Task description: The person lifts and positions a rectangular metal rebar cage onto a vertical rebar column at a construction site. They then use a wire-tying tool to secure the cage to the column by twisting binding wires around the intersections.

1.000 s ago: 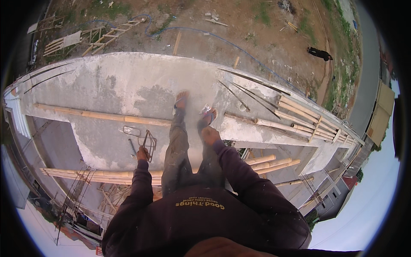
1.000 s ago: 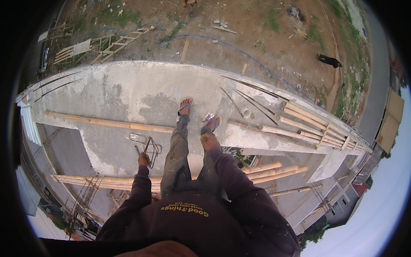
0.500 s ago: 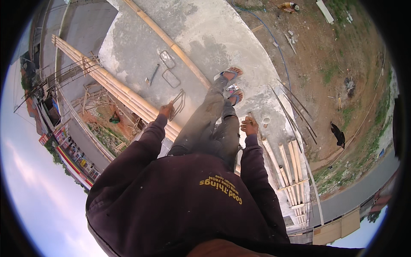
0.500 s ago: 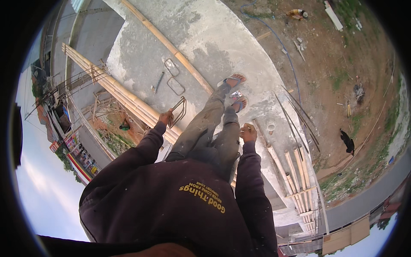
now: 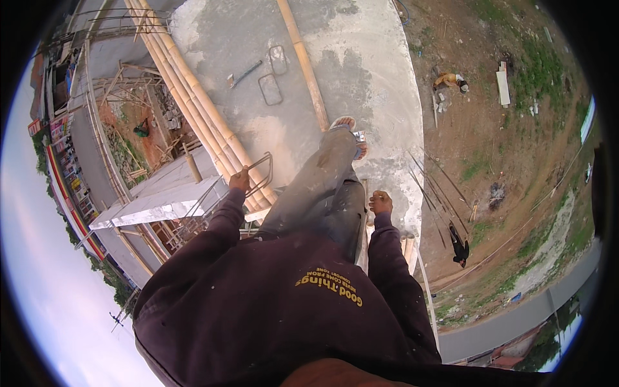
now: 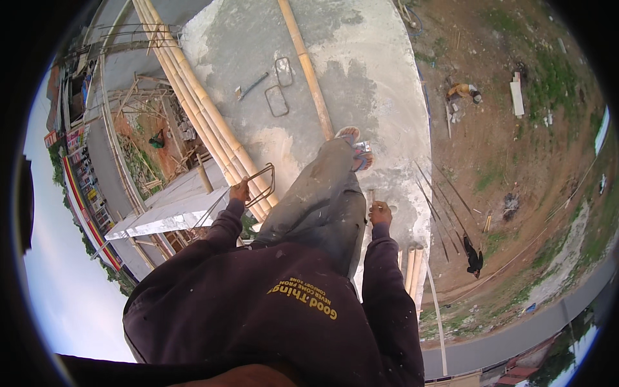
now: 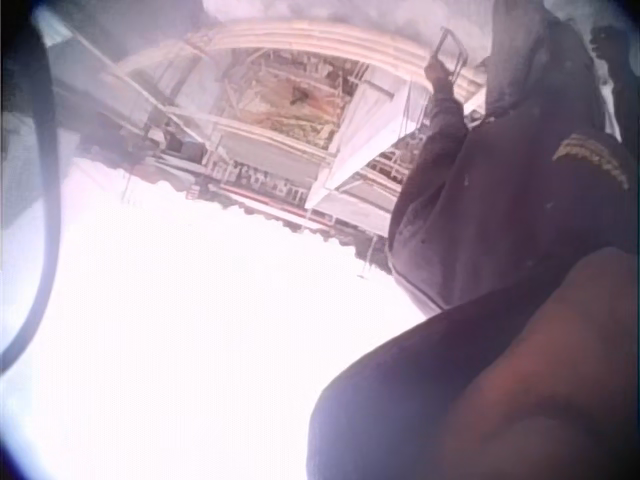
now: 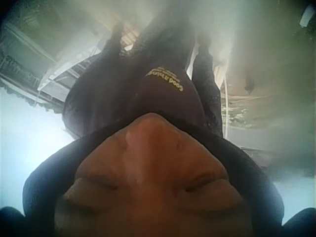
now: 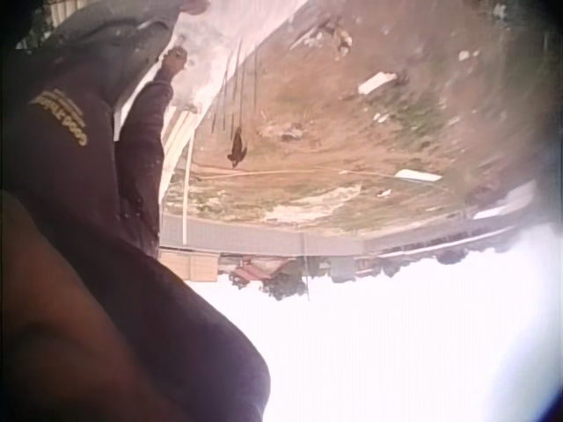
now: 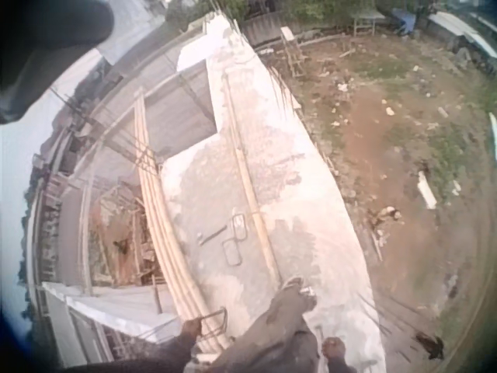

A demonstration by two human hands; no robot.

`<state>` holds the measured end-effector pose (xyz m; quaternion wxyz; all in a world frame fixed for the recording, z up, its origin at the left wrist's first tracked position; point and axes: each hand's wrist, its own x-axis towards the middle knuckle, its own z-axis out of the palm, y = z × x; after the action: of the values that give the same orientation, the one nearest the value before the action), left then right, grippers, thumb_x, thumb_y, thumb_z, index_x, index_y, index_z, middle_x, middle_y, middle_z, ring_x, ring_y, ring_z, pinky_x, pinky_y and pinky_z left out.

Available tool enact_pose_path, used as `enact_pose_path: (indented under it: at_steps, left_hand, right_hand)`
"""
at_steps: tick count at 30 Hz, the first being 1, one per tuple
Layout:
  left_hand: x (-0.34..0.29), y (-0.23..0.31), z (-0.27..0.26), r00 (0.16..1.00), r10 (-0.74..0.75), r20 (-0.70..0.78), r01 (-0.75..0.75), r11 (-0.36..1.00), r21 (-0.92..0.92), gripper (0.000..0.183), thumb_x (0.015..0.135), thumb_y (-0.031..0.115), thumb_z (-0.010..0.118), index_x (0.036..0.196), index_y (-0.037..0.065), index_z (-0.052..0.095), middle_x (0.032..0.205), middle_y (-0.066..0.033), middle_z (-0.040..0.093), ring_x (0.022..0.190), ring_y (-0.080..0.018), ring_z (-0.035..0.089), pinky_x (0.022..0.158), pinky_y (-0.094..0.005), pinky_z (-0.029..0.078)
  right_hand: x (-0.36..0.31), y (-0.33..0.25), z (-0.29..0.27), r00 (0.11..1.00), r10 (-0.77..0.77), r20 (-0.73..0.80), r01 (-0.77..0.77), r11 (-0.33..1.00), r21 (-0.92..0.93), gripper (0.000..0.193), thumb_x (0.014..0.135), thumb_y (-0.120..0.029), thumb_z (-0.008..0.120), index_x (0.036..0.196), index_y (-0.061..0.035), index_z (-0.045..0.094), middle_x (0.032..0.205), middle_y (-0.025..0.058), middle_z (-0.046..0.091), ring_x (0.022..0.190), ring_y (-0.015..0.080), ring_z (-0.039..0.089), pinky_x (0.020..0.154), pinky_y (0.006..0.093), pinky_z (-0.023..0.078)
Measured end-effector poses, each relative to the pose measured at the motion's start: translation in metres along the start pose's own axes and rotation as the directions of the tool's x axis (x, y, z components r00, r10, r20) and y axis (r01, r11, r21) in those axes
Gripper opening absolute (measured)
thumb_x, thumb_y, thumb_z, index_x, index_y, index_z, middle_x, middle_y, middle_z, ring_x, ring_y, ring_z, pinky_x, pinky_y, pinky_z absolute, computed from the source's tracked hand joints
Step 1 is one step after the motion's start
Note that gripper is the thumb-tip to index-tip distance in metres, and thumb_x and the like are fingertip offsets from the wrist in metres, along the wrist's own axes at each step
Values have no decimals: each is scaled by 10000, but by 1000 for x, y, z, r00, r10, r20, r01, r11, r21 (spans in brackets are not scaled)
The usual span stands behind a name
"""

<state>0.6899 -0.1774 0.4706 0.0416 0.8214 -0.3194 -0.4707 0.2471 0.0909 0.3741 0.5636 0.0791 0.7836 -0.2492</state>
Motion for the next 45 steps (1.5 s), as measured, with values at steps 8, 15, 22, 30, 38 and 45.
enact_pose_path:
  at_steps: [8, 15, 22, 30, 38, 45]
  left_hand:
    - [14, 51, -30, 974, 77, -213, -172, 862, -477, 511, 948, 478, 608, 629, 99, 484, 496, -5, 410, 388, -126, 404, 381, -287, 367]
    - [149, 62, 46, 999, 18, -36, -40, 609, -792, 427, 996, 413, 550, 727, 94, 464, 588, -42, 446, 534, -218, 503, 598, -407, 476]
    - [262, 12, 83, 975, -154, 161, 203, 321, -925, 349, 1004, 374, 535, 779, 110, 491, 660, -40, 488, 628, -228, 541, 747, -437, 475]
    - [306, 33, 57, 888, -390, 244, 370, 293, -881, 250, 1001, 321, 525, 840, 131, 507, 754, -29, 533, 737, -221, 569, 795, -426, 446]
    - [324, 44, 51, 936, -218, 276, 335, 311, -890, 195, 995, 281, 532, 892, 116, 555, 810, -52, 611, 756, -210, 595, 766, -375, 458]
    - [244, 121, 8, 883, 136, 449, 102, 878, -467, 279, 993, 305, 566, 1046, 32, 592, 891, -50, 664, 820, -126, 593, 734, -304, 455]
  right_hand:
    - [67, -63, 90, 857, -467, 217, 492, 619, -613, 267, 875, -354, 617, 956, -104, 666, 898, 145, 711, 849, 343, 679, 769, 465, 524]
    - [185, -161, 300, 848, -432, 306, 507, 495, -705, 253, 853, -365, 658, 949, -130, 658, 910, 150, 713, 881, 354, 683, 778, 464, 533]
    - [315, -213, 559, 830, -415, 373, 550, 494, -674, 261, 837, -341, 689, 950, -105, 677, 941, 145, 719, 935, 343, 681, 842, 415, 532]
    - [416, -193, 709, 792, -573, 211, 480, 372, -794, 509, 848, -297, 677, 1252, -27, 525, 1033, 189, 670, 1052, 356, 631, 928, 431, 491]
    - [286, -223, 701, 700, -611, 370, 657, 347, -670, 260, 940, -267, 571, 1026, -37, 485, 802, 220, 648, 753, 415, 649, 641, 511, 503]
    - [59, -312, 551, 886, -427, 178, 462, 791, -401, 319, 918, -315, 592, 935, 2, 564, 696, 186, 644, 642, 341, 647, 604, 482, 487]
